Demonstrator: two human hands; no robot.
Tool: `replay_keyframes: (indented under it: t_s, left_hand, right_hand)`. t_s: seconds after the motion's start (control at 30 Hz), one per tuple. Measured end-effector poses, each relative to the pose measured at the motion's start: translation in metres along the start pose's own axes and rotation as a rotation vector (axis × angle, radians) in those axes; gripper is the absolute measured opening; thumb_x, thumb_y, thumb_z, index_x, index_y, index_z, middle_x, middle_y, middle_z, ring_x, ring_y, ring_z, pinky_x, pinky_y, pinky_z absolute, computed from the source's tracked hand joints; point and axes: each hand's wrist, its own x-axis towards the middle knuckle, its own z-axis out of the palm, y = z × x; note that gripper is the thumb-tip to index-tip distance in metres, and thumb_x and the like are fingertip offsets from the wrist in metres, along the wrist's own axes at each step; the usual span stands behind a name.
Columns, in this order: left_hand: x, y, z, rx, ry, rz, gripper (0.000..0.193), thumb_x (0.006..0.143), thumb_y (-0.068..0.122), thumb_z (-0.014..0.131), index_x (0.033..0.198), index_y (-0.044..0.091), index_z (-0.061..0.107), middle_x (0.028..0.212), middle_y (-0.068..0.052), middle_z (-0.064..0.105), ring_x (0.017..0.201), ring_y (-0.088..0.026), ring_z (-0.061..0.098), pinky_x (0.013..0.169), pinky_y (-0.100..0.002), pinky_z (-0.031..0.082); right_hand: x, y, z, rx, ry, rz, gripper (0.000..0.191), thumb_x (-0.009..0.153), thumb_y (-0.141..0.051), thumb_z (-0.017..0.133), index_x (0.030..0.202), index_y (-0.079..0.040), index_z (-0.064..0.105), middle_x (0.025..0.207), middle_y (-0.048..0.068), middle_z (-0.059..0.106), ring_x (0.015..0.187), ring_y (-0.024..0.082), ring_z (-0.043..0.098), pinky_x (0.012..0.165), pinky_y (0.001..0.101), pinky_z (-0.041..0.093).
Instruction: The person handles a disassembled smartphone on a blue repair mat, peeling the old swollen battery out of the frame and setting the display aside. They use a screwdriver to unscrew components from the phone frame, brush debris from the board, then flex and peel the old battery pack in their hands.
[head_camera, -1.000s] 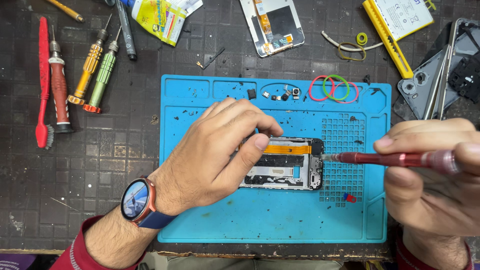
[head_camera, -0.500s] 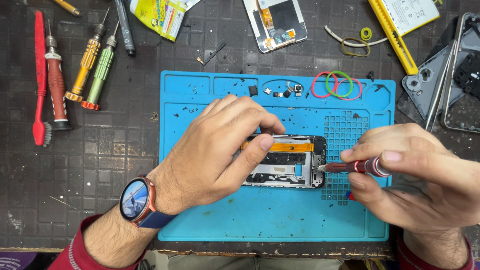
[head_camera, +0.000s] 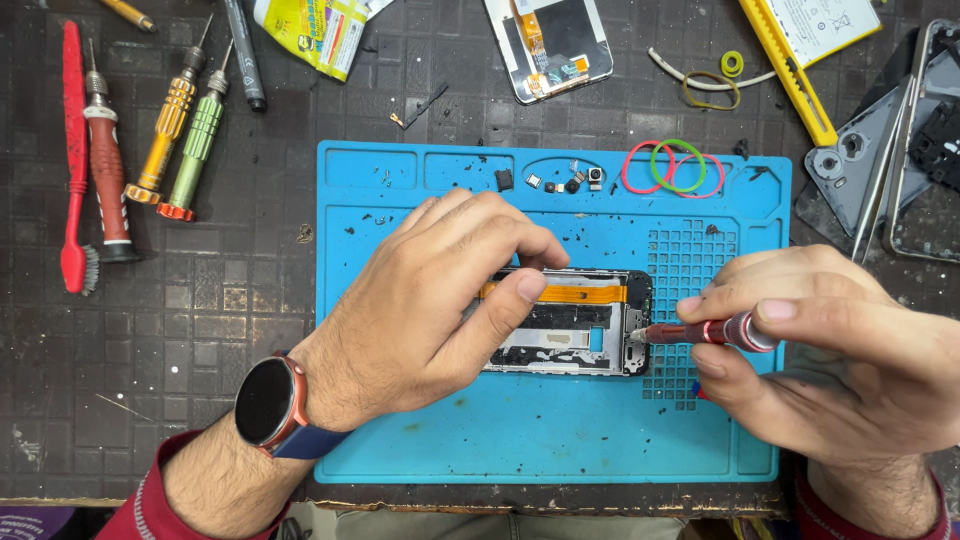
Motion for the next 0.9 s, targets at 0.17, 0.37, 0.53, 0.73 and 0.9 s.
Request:
replay_keyframes:
  t_s: [0.17, 0.37, 0.53, 0.73, 0.9]
  left_hand:
    - [0.000, 0.000, 0.000, -0.001, -0.002, -0.002, 0.025, 0.110, 0.027, 0.049, 0.116, 0.008, 0.064, 0.107, -0.007, 0.065, 0.098, -0.027, 0.060, 0.092, -0.041, 0.045]
    - [0.000, 0.002, -0.002, 0.006, 0.032, -0.001, 0.027, 0.111, 0.029, 0.048, 0.115, 0.007, 0.064, 0.106, -0.007, 0.066, 0.097, -0.027, 0.060, 0.093, -0.041, 0.046]
    - [0.001, 0.004, -0.008, -0.021, 0.206, 0.037, 0.037, 0.113, 0.034, 0.041, 0.110, 0.003, 0.062, 0.102, -0.009, 0.065, 0.097, -0.026, 0.062, 0.090, -0.039, 0.048]
    - [-0.007, 0.005, -0.015, -0.014, 0.453, -0.031, 0.055, 0.123, 0.043, 0.033, 0.107, 0.000, 0.062, 0.097, -0.009, 0.062, 0.088, -0.016, 0.064, 0.080, -0.028, 0.051]
    - [-0.015, -0.001, -0.022, -0.001, 0.623, -0.092, 0.065, 0.125, 0.048, 0.029, 0.105, -0.005, 0.060, 0.093, -0.008, 0.062, 0.085, -0.014, 0.061, 0.076, -0.025, 0.047]
  right_hand:
    - [0.001, -0.002, 0.003, 0.025, 0.019, -0.001, 0.048, 0.086, 0.005, 0.080, 0.119, -0.001, 0.046, 0.091, 0.014, 0.070, 0.086, 0.025, 0.074, 0.076, 0.0404, 0.065]
    - [0.011, -0.002, -0.002, -0.023, -0.042, -0.074, 0.042, 0.079, -0.001, 0.083, 0.102, -0.005, 0.047, 0.086, 0.013, 0.070, 0.079, 0.023, 0.071, 0.076, 0.0439, 0.060]
    - [0.016, -0.003, 0.000, -0.019, -0.021, -0.098, 0.040, 0.075, -0.011, 0.088, 0.089, -0.011, 0.050, 0.085, 0.011, 0.068, 0.077, 0.024, 0.068, 0.075, 0.0407, 0.059]
    - [0.017, -0.008, -0.004, -0.007, -0.041, -0.063, 0.033, 0.082, -0.003, 0.079, 0.098, -0.005, 0.050, 0.094, 0.015, 0.069, 0.081, 0.027, 0.070, 0.075, 0.0374, 0.056]
    - [0.015, -0.006, -0.001, -0.029, -0.003, -0.068, 0.035, 0.080, -0.001, 0.082, 0.093, -0.006, 0.050, 0.088, 0.012, 0.066, 0.074, 0.023, 0.066, 0.071, 0.0366, 0.055]
